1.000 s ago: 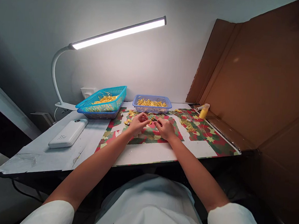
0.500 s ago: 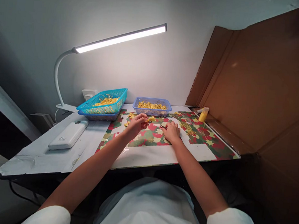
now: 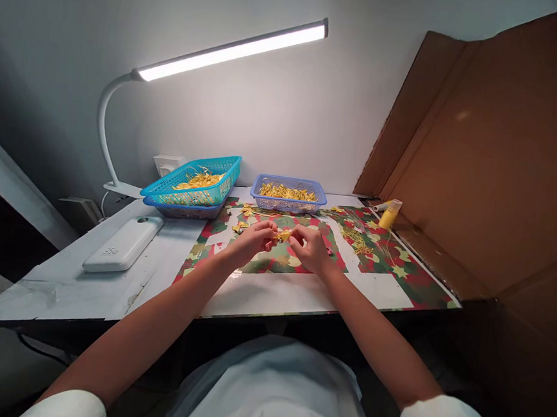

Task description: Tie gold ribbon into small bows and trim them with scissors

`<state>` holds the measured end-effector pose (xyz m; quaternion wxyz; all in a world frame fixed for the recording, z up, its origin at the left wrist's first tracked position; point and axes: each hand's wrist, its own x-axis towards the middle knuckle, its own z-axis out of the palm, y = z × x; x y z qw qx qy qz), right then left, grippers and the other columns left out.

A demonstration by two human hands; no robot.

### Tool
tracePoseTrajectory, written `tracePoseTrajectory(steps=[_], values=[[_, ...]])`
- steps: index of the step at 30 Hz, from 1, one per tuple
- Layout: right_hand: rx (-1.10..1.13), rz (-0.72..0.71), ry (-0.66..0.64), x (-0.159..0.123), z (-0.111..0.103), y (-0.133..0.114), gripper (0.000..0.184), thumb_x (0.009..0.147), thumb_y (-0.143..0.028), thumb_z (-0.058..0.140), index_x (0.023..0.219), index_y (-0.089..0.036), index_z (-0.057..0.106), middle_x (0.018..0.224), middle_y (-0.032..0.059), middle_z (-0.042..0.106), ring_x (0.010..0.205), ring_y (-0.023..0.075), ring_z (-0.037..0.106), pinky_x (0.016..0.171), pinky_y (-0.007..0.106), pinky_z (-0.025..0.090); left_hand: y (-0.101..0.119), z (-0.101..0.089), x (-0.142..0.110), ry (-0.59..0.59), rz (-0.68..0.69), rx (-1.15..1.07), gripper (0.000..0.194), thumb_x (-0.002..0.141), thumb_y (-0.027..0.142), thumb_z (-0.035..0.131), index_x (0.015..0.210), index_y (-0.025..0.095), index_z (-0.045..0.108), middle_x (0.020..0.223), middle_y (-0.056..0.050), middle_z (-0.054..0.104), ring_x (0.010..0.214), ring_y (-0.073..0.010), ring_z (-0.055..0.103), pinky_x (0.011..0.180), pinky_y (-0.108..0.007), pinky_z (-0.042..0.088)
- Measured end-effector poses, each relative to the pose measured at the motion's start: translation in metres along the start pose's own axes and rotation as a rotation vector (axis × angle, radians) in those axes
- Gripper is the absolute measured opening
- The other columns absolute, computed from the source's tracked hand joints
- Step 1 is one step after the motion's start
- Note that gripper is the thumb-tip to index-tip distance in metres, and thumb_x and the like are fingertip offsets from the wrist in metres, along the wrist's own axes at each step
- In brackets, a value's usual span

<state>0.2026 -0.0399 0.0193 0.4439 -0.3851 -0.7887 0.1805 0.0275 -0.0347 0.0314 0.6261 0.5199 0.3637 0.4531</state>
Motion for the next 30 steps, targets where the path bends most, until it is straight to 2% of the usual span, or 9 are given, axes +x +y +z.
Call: tracePoseTrajectory(steps=[4, 7, 11, 15, 18, 22, 24, 26, 30], values=[[-0.057, 0.003, 0.05, 0.002, 0.002, 0.0, 0.015, 0.075, -0.03, 0.048, 0.065, -0.022, 0.042, 0.063, -0.0011, 0.05, 0.061, 0.0133, 0.045, 0.06, 0.026, 0.035, -0.007, 0.0, -0.002, 0.039, 0.195, 0.138, 0.018, 0.065, 0.026, 0.067, 0.074, 0.02, 0.053, 0.061, 0.004, 0.053, 0.055, -0.0099, 0.049, 0.053, -0.024, 0.035], [-0.067, -0.006, 0.052, 0.002, 0.005, 0.0, 0.016, 0.077, -0.028, 0.046, 0.064, -0.021, 0.041, 0.062, -0.0014, 0.048, 0.061, 0.0135, 0.044, 0.061, 0.027, 0.033, -0.011, 0.004, -0.005, 0.015, 0.297, 0.175, 0.02, 0.069, 0.031, 0.069, 0.075, 0.021, 0.053, 0.067, 0.002, 0.053, 0.059, -0.0111, 0.05, 0.056, -0.025, 0.038], [-0.112, 0.023, 0.032, 0.0, 0.005, -0.003, 0.021, 0.083, -0.028, 0.041, 0.063, -0.021, 0.043, 0.063, 0.0001, 0.051, 0.064, 0.0142, 0.046, 0.063, 0.027, 0.032, -0.015, 0.007, -0.009, -0.036, 0.362, 0.236, 0.02, 0.076, 0.034, 0.066, 0.077, 0.02, 0.052, 0.071, 0.001, 0.052, 0.063, -0.0115, 0.049, 0.059, -0.025, 0.04], [-0.243, 0.029, 0.01, 0.0, 0.003, -0.006, 0.027, 0.085, -0.025, 0.041, 0.06, -0.019, 0.048, 0.062, 0.0004, 0.053, 0.064, 0.0138, 0.046, 0.066, 0.029, 0.03, -0.017, 0.006, -0.01, -0.005, 0.364, 0.366, 0.018, 0.08, 0.033, 0.061, 0.079, 0.02, 0.049, 0.068, 0.003, 0.047, 0.06, -0.0102, 0.043, 0.057, -0.024, 0.037], [-0.319, -0.007, 0.068, 0.001, 0.002, -0.006, 0.029, 0.085, -0.022, 0.042, 0.058, -0.018, 0.051, 0.06, 0.0001, 0.053, 0.063, 0.0132, 0.047, 0.067, 0.03, 0.028, -0.014, 0.007, -0.01, 0.024, 0.381, 0.43, 0.015, 0.082, 0.03, 0.058, 0.083, 0.02, 0.048, 0.067, 0.004, 0.046, 0.059, -0.0092, 0.041, 0.056, -0.022, 0.035], [-0.264, -0.049, 0.119, 0.007, -0.002, -0.005, 0.023, 0.086, -0.02, 0.043, 0.069, -0.019, 0.059, 0.069, 0.0009, 0.061, 0.069, 0.0145, 0.054, 0.071, 0.031, 0.031, -0.004, 0.008, -0.007, 0.072, 0.425, 0.502, 0.01, 0.085, 0.026, 0.052, 0.081, 0.02, 0.045, 0.065, 0.005, 0.046, 0.059, -0.0091, 0.041, 0.055, -0.021, 0.036], [-0.215, -0.074, 0.128, 0.011, -0.006, -0.004, 0.014, 0.084, -0.021, 0.048, 0.081, -0.021, 0.061, 0.079, 0.0022, 0.065, 0.077, 0.0167, 0.058, 0.074, 0.032, 0.034, 0.0, 0.008, -0.005, 0.093, 0.452, 0.593, 0.006, 0.084, 0.022, 0.05, 0.081, 0.02, 0.045, 0.065, 0.005, 0.047, 0.058, -0.0091, 0.042, 0.055, -0.021, 0.036], [-0.189, -0.099, 0.122, 0.015, -0.009, -0.001, 0.012, 0.08, -0.024, 0.053, 0.09, -0.021, 0.059, 0.085, 0.0035, 0.065, 0.082, 0.0189, 0.058, 0.076, 0.033, 0.037, 0.001, 0.005, -0.002, 0.107, 0.494, 0.725, 0.003, 0.082, 0.018, 0.049, 0.082, 0.02, 0.047, 0.068, 0.004, 0.051, 0.058, -0.0093, 0.045, 0.055, -0.022, 0.038], [-0.185, -0.05, 0.03, 0.02, -0.011, 0.011, 0.012, 0.078, -0.028, 0.057, 0.085, -0.02, 0.053, 0.077, 0.0016, 0.06, 0.073, 0.0173, 0.054, 0.073, 0.032, 0.035, -0.007, -0.006, 0.011, 0.136, 0.657, 1.0, 0.008, 0.08, 0.014, 0.05, 0.085, 0.02, 0.052, 0.071, 0.002, 0.058, 0.061, -0.0119, 0.051, 0.06, -0.025, 0.039]])
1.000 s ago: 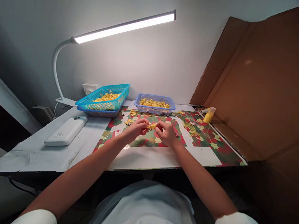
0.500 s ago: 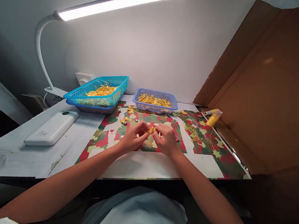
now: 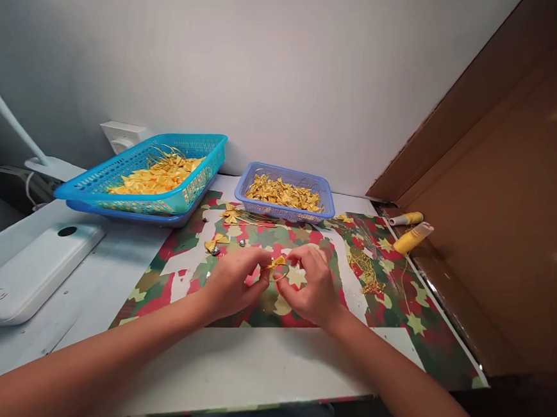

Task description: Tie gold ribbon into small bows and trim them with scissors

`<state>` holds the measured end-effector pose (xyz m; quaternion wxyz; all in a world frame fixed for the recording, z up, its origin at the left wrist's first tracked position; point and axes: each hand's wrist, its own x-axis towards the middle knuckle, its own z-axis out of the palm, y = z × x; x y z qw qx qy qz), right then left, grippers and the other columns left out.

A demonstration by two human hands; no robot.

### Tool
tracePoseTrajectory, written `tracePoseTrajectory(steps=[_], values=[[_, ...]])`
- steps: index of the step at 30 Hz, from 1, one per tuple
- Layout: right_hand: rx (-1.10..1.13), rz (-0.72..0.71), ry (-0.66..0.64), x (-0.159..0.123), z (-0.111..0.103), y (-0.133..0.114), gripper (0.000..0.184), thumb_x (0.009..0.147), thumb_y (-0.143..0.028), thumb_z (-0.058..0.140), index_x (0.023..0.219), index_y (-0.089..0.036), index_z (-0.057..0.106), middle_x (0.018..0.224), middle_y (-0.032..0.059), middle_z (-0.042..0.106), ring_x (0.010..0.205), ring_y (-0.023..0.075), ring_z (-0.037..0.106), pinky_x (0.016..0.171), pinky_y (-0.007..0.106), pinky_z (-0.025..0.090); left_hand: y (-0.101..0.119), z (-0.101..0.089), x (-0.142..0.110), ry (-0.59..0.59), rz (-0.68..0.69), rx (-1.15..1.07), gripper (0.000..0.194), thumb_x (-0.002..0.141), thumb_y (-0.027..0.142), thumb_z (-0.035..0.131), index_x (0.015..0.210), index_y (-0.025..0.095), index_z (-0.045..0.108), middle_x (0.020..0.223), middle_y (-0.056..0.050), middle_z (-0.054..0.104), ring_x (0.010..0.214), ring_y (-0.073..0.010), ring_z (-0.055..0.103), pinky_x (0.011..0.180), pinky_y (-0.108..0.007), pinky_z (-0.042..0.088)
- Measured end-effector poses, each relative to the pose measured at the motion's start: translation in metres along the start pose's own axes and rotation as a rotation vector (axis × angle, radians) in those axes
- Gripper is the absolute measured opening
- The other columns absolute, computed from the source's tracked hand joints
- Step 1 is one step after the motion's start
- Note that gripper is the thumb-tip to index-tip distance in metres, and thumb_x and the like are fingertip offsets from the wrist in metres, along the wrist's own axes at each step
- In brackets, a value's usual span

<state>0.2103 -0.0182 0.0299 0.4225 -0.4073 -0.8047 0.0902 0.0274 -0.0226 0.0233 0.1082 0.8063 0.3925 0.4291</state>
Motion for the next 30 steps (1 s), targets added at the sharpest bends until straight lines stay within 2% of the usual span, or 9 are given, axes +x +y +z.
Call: tracePoseTrajectory(steps=[3, 5, 7, 9, 12, 15, 18, 24, 30], values=[[0.028, 0.078, -0.123, 0.001, 0.005, 0.013, 0.014, 0.084, -0.031, 0.051, 0.075, -0.019, 0.05, 0.069, -0.0007, 0.056, 0.066, 0.0141, 0.049, 0.072, 0.032, 0.031, -0.013, 0.008, 0.001, -0.05, 0.078, 0.079, 0.006, 0.084, 0.015, 0.05, 0.084, 0.021, 0.053, 0.068, 0.001, 0.059, 0.061, -0.0139, 0.051, 0.061, -0.027, 0.038], [0.096, 0.123, -0.216, 0.002, 0.008, 0.021, 0.022, 0.088, -0.029, 0.044, 0.07, -0.019, 0.048, 0.065, -0.0018, 0.053, 0.063, 0.0128, 0.046, 0.073, 0.032, 0.03, -0.017, 0.012, 0.001, -0.113, 0.031, 0.029, 0.005, 0.085, 0.017, 0.05, 0.084, 0.021, 0.053, 0.07, 0.0, 0.06, 0.064, -0.0147, 0.052, 0.063, -0.028, 0.038], [0.219, 0.205, -0.281, 0.001, 0.01, 0.025, 0.026, 0.09, -0.028, 0.041, 0.066, -0.019, 0.047, 0.061, -0.0028, 0.05, 0.061, 0.0118, 0.043, 0.071, 0.031, 0.031, -0.017, 0.014, 0.0, -0.177, -0.107, -0.119, 0.004, 0.087, 0.02, 0.049, 0.087, 0.021, 0.053, 0.074, -0.001, 0.06, 0.067, -0.0145, 0.052, 0.065, -0.027, 0.039], [0.402, 0.34, -0.302, -0.001, 0.012, 0.027, 0.028, 0.09, -0.031, 0.043, 0.065, -0.019, 0.047, 0.059, -0.0035, 0.046, 0.058, 0.0111, 0.04, 0.066, 0.029, 0.031, -0.015, 0.014, -0.001, -0.218, -0.3, -0.368, 0.004, 0.09, 0.024, 0.048, 0.088, 0.021, 0.05, 0.077, 0.0, 0.057, 0.068, -0.0133, 0.051, 0.064, -0.026, 0.04], [0.727, 0.575, -0.314, -0.002, 0.014, 0.025, 0.027, 0.087, -0.037, 0.05, 0.066, -0.019, 0.049, 0.059, -0.0041, 0.044, 0.054, 0.0099, 0.037, 0.056, 0.026, 0.028, -0.013, 0.014, -0.002, -0.193, -0.569, -0.783, 0.012, 0.09, 0.03, 0.051, 0.088, 0.022, 0.044, 0.075, 0.002, 0.05, 0.066, -0.0108, 0.047, 0.06, -0.023, 0.038], [0.983, 0.76, -0.326, -0.002, 0.016, 0.021, 0.027, 0.081, -0.039, 0.056, 0.064, -0.019, 0.048, 0.055, -0.0046, 0.043, 0.051, 0.0088, 0.035, 0.051, 0.025, 0.025, -0.013, 0.015, -0.005, -0.181, -0.75, -1.059, 0.019, 0.087, 0.032, 0.058, 0.088, 0.023, 0.042, 0.07, 0.005, 0.048, 0.061, -0.0095, 0.043, 0.056, -0.021, 0.034], [1.142, 0.893, -0.322, -0.001, 0.016, 0.017, 0.03, 0.076, -0.041, 0.062, 0.062, -0.019, 0.046, 0.051, -0.0052, 0.042, 0.049, 0.008, 0.034, 0.051, 0.025, 0.024, -0.014, 0.016, -0.007, -0.198, -0.875, -1.206, 0.022, 0.085, 0.033, 0.061, 0.089, 0.024, 0.042, 0.066, 0.006, 0.046, 0.059, -0.009, 0.038, 0.055, -0.021, 0.031], [1.325, 1.069, -0.316, 0.002, 0.014, 0.011, 0.033, 0.073, -0.039, 0.068, 0.062, -0.019, 0.044, 0.05, -0.0053, 0.043, 0.05, 0.0081, 0.035, 0.052, 0.025, 0.024, -0.011, 0.015, -0.006, -0.2, -0.949, -1.295, 0.026, 0.081, 0.036, 0.066, 0.088, 0.023, 0.044, 0.067, 0.005, 0.046, 0.06, -0.0092, 0.038, 0.057, -0.022, 0.031], [1.46, 1.112, -0.397, -0.001, 0.011, 0.014, 0.032, 0.078, -0.038, 0.066, 0.064, -0.019, 0.046, 0.05, -0.005, 0.044, 0.052, 0.0086, 0.037, 0.058, 0.025, 0.031, -0.011, 0.014, -0.007, -0.201, -0.953, -1.314, 0.025, 0.081, 0.037, 0.066, 0.091, 0.022, 0.047, 0.067, 0.004, 0.047, 0.063, -0.0101, 0.042, 0.06, -0.023, 0.033]])
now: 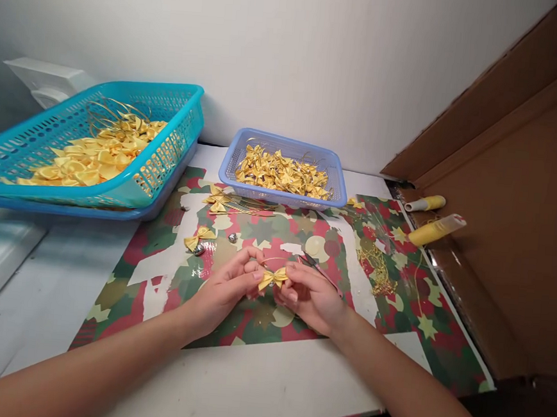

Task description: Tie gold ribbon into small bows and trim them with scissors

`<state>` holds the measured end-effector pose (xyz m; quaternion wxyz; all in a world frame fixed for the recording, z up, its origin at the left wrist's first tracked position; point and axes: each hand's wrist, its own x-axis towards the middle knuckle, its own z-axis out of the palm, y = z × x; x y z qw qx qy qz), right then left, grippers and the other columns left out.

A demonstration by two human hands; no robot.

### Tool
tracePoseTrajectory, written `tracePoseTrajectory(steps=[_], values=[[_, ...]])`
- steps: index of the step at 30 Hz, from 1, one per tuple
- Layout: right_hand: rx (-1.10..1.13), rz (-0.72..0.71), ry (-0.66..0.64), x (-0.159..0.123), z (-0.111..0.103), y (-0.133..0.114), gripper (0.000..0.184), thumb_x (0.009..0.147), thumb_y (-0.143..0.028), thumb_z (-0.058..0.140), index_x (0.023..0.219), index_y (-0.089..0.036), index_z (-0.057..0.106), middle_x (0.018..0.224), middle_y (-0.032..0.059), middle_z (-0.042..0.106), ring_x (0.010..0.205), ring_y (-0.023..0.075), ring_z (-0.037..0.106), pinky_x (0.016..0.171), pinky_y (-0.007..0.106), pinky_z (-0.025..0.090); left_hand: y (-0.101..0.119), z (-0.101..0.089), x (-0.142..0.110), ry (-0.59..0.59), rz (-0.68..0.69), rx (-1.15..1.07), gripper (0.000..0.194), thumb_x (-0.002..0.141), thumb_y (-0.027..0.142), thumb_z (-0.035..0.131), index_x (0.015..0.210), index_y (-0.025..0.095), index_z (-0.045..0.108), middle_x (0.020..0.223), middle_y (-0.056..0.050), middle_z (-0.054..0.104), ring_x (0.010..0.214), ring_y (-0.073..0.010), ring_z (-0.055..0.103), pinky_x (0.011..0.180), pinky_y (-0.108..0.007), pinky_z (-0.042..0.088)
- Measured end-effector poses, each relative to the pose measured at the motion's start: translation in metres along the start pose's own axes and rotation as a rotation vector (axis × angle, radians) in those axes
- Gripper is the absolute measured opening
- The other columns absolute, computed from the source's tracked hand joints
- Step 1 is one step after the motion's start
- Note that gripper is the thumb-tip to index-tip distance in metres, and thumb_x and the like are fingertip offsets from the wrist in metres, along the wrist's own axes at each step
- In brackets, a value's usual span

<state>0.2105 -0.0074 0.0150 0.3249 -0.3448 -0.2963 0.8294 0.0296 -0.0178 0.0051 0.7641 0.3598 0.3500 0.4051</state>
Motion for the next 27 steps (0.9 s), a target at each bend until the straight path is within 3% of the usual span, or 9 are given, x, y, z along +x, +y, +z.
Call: tracePoseTrajectory(steps=[7, 14, 21, 24, 27], values=[[-0.465, -0.33, 0.075, -0.006, -0.006, 0.007, 0.034, 0.083, -0.048, 0.06, 0.068, -0.021, 0.046, 0.059, -0.0035, 0.046, 0.055, 0.0103, 0.039, 0.054, 0.025, 0.03, -0.004, -0.004, -0.002, 0.007, 0.077, 0.12, 0.028, 0.08, 0.04, 0.066, 0.093, 0.022, 0.049, 0.072, 0.002, 0.053, 0.065, -0.0115, 0.046, 0.06, -0.025, 0.034], [-0.608, -0.322, 0.086, -0.009, -0.006, 0.007, 0.038, 0.085, -0.053, 0.055, 0.069, -0.021, 0.044, 0.06, -0.003, 0.043, 0.058, 0.0113, 0.04, 0.054, 0.026, 0.031, -0.008, -0.005, -0.004, 0.045, 0.098, 0.222, 0.022, 0.085, 0.04, 0.062, 0.091, 0.021, 0.053, 0.075, 0.0, 0.057, 0.069, -0.0122, 0.051, 0.062, -0.025, 0.038], [-0.396, -0.257, 0.115, -0.007, -0.004, 0.011, 0.036, 0.082, -0.051, 0.059, 0.07, -0.02, 0.046, 0.059, -0.0026, 0.048, 0.055, 0.0099, 0.043, 0.053, 0.024, 0.033, -0.007, -0.006, -0.003, 0.079, 0.069, 0.151, 0.02, 0.085, 0.037, 0.061, 0.094, 0.022, 0.052, 0.067, 0.003, 0.054, 0.064, -0.0114, 0.048, 0.059, -0.024, 0.036], [-0.415, -0.274, 0.179, -0.003, -0.004, -0.011, 0.035, 0.079, -0.051, 0.06, 0.069, -0.02, 0.047, 0.058, -0.0032, 0.047, 0.052, 0.0093, 0.042, 0.053, 0.024, 0.035, -0.006, -0.005, -0.003, 0.094, 0.094, 0.157, 0.018, 0.085, 0.036, 0.058, 0.093, 0.022, 0.052, 0.066, 0.002, 0.056, 0.062, -0.0118, 0.046, 0.059, -0.024, 0.035], [-0.613, -0.452, 0.314, 0.01, -0.009, -0.06, 0.033, 0.079, -0.05, 0.059, 0.069, -0.02, 0.048, 0.058, -0.0035, 0.048, 0.053, 0.0095, 0.043, 0.054, 0.024, 0.036, -0.004, -0.003, -0.004, 0.069, 0.104, 0.217, 0.017, 0.085, 0.036, 0.058, 0.089, 0.02, 0.053, 0.065, 0.001, 0.055, 0.062, -0.0119, 0.047, 0.06, -0.025, 0.037]])
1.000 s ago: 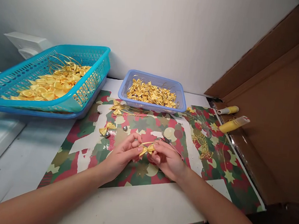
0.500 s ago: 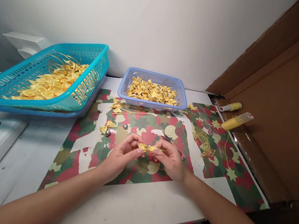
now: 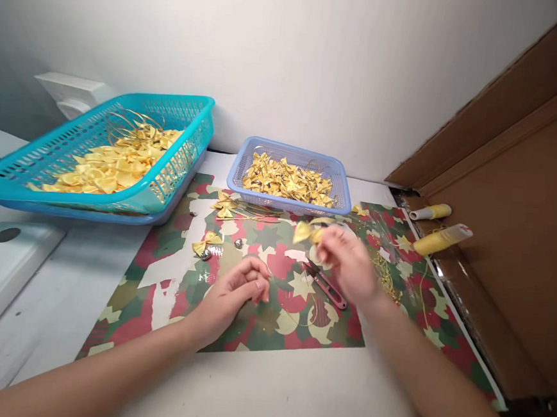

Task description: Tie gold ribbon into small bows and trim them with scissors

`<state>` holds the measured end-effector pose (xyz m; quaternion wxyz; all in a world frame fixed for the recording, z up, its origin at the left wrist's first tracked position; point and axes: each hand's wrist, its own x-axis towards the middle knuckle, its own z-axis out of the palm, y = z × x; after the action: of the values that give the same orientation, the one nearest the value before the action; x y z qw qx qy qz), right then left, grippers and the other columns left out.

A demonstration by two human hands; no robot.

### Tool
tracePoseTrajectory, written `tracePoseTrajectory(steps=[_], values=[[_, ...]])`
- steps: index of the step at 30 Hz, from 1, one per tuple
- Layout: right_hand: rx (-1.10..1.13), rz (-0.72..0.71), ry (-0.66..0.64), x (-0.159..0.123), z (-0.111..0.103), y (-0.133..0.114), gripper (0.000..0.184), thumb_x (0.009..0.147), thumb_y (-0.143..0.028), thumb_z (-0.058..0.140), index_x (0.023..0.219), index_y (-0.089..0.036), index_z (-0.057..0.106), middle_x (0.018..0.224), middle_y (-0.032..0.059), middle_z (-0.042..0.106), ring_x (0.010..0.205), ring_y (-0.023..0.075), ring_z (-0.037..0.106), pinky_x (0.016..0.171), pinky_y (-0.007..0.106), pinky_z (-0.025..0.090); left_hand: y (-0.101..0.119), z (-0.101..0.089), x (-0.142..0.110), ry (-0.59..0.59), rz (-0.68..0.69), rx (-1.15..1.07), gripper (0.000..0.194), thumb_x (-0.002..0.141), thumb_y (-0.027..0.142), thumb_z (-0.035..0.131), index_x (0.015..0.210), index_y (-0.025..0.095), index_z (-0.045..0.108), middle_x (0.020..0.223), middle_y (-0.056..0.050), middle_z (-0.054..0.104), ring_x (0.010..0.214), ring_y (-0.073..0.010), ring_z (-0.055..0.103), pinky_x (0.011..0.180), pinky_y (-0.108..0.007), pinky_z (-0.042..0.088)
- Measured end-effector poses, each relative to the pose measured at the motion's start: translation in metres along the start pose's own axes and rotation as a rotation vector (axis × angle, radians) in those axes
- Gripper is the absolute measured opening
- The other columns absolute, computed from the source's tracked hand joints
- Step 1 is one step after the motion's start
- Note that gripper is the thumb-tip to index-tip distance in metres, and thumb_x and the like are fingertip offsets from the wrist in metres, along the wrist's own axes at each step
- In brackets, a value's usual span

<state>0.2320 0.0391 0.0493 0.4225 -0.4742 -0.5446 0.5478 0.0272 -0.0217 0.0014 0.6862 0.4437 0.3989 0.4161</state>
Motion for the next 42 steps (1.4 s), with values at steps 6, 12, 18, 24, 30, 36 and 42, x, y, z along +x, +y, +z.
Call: tracePoseTrajectory(steps=[6, 12, 18, 24, 30, 36, 42], values=[[-0.852, -0.199, 0.172, 0.079, -0.038, -0.031, 0.024, 0.084, -0.04, 0.052, 0.074, -0.019, 0.058, 0.063, 0.0008, 0.057, 0.061, 0.0144, 0.049, 0.064, 0.028, 0.035, 0.003, 0.007, -0.009, -0.113, 0.039, 0.132, 0.021, 0.086, 0.038, 0.055, 0.079, 0.019, 0.051, 0.066, 0.0, 0.053, 0.062, -0.0123, 0.05, 0.058, -0.025, 0.042], [-1.018, -0.42, 0.3, 0.065, -0.031, -0.022, 0.026, 0.086, -0.035, 0.051, 0.104, -0.019, 0.059, 0.075, 0.0022, 0.061, 0.066, 0.0164, 0.054, 0.067, 0.028, 0.037, 0.011, -0.002, -0.008, -0.02, 0.443, 0.779, 0.007, 0.082, 0.02, 0.052, 0.075, 0.02, 0.054, 0.066, -0.002, 0.057, 0.061, -0.0145, 0.048, 0.058, -0.028, 0.038], [-0.949, -0.488, 0.114, 0.02, -0.018, -0.025, 0.013, 0.087, -0.029, 0.052, 0.087, -0.02, 0.062, 0.075, 0.003, 0.062, 0.066, 0.0161, 0.053, 0.063, 0.028, 0.039, 0.048, -0.049, 0.007, 0.395, 0.316, 1.342, 0.012, 0.079, 0.03, 0.055, 0.086, 0.02, 0.058, 0.087, -0.007, 0.061, 0.081, -0.0239, 0.055, 0.067, -0.034, 0.042], [-0.994, -0.329, -0.112, 0.025, -0.009, -0.007, 0.011, 0.085, -0.025, 0.054, 0.083, -0.02, 0.064, 0.08, 0.0036, 0.065, 0.071, 0.0164, 0.057, 0.061, 0.026, 0.038, 0.054, -0.072, 0.008, 0.386, 0.179, 1.415, 0.023, 0.082, 0.038, 0.051, 0.093, 0.02, 0.061, 0.098, -0.006, 0.06, 0.087, -0.0231, 0.061, 0.068, -0.031, 0.046], [-1.108, -0.157, -0.326, 0.037, 0.007, -0.007, 0.004, 0.078, -0.018, 0.063, 0.075, -0.02, 0.063, 0.076, 0.0029, 0.067, 0.071, 0.0161, 0.057, 0.058, 0.025, 0.032, 0.045, -0.076, 0.009, 0.307, 0.21, 1.438, 0.022, 0.083, 0.039, 0.052, 0.093, 0.021, 0.061, 0.097, -0.006, 0.06, 0.088, -0.0228, 0.061, 0.069, -0.03, 0.047], [-1.164, -0.048, -0.302, 0.012, -0.009, -0.019, 0.017, 0.072, -0.013, 0.068, 0.059, -0.02, 0.06, 0.067, 0.0014, 0.065, 0.06, 0.0143, 0.054, 0.056, 0.027, 0.029, 0.039, -0.074, 0.01, 0.34, 0.421, 1.36, 0.023, 0.084, 0.034, 0.052, 0.101, 0.022, 0.061, 0.108, -0.007, 0.06, 0.099, -0.0243, 0.06, 0.081, -0.032, 0.047], [-1.055, -0.163, -0.415, -0.04, 0.001, -0.009, 0.013, 0.073, -0.014, 0.071, 0.065, -0.021, 0.062, 0.072, -0.001, 0.065, 0.072, 0.0156, 0.058, 0.072, 0.031, 0.035, 0.036, -0.052, 0.007, 0.276, 0.566, 1.385, 0.015, 0.086, 0.029, 0.05, 0.093, 0.021, 0.061, 0.101, -0.007, 0.061, 0.098, -0.0238, 0.059, 0.084, -0.033, 0.046]])
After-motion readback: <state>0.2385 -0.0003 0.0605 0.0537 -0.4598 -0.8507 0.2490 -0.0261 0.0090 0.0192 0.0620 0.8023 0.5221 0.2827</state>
